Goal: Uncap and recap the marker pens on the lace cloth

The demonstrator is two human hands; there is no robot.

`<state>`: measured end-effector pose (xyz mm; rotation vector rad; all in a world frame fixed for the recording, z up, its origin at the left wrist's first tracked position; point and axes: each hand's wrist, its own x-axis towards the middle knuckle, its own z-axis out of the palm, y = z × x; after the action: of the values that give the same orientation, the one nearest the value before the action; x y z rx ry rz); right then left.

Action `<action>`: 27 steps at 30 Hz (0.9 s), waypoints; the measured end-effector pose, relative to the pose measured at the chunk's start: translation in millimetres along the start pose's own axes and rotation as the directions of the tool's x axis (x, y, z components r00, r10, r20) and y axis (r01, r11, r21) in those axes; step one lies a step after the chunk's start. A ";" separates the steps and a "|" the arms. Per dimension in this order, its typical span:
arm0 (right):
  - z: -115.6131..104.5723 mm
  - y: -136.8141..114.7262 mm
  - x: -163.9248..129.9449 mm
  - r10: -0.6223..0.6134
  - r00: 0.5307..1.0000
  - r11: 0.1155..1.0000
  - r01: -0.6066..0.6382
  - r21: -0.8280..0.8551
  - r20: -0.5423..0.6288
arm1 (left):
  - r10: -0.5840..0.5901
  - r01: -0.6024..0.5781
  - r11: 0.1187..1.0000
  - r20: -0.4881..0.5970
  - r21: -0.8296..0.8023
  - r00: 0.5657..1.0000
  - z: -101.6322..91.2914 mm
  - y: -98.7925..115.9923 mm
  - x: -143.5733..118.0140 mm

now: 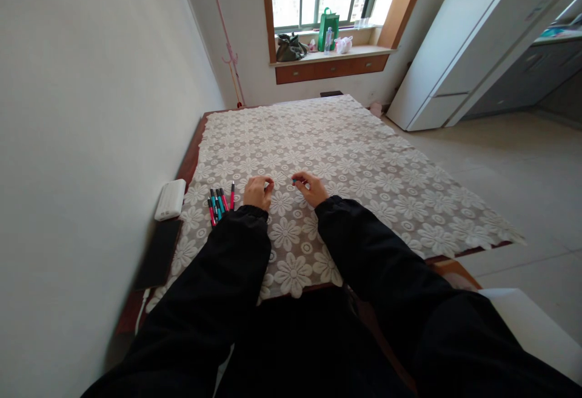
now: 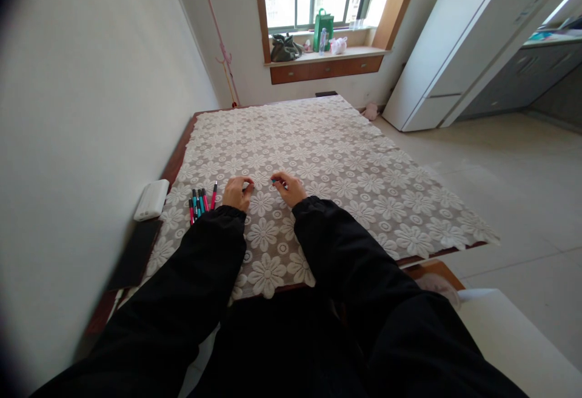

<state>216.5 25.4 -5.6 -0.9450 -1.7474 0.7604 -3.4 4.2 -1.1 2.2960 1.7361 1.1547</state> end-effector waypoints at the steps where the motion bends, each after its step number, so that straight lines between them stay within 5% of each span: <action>1: -0.2 0.3 -0.1 -0.010 1.000 0.999 0.010 -0.034 0.002 | 0.015 -0.016 1.000 -0.039 -0.022 0.999 0.2 -0.7 -0.1; 9: -3.5 -3.6 -0.2 -0.169 0.985 0.960 0.173 -0.219 0.039 | 0.149 -0.170 0.980 -0.196 -0.098 0.969 -2.0 2.3 -2.9; 27: -4.3 -0.3 0.4 -0.146 0.989 0.932 0.148 -0.332 0.032 | 0.129 -0.139 0.988 -0.131 -0.068 0.983 -12.3 12.8 -3.9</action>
<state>220.4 25.9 -3.8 -1.0191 -1.9665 0.3752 -0.3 -8.6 11.5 2.3739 1.5640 1.3924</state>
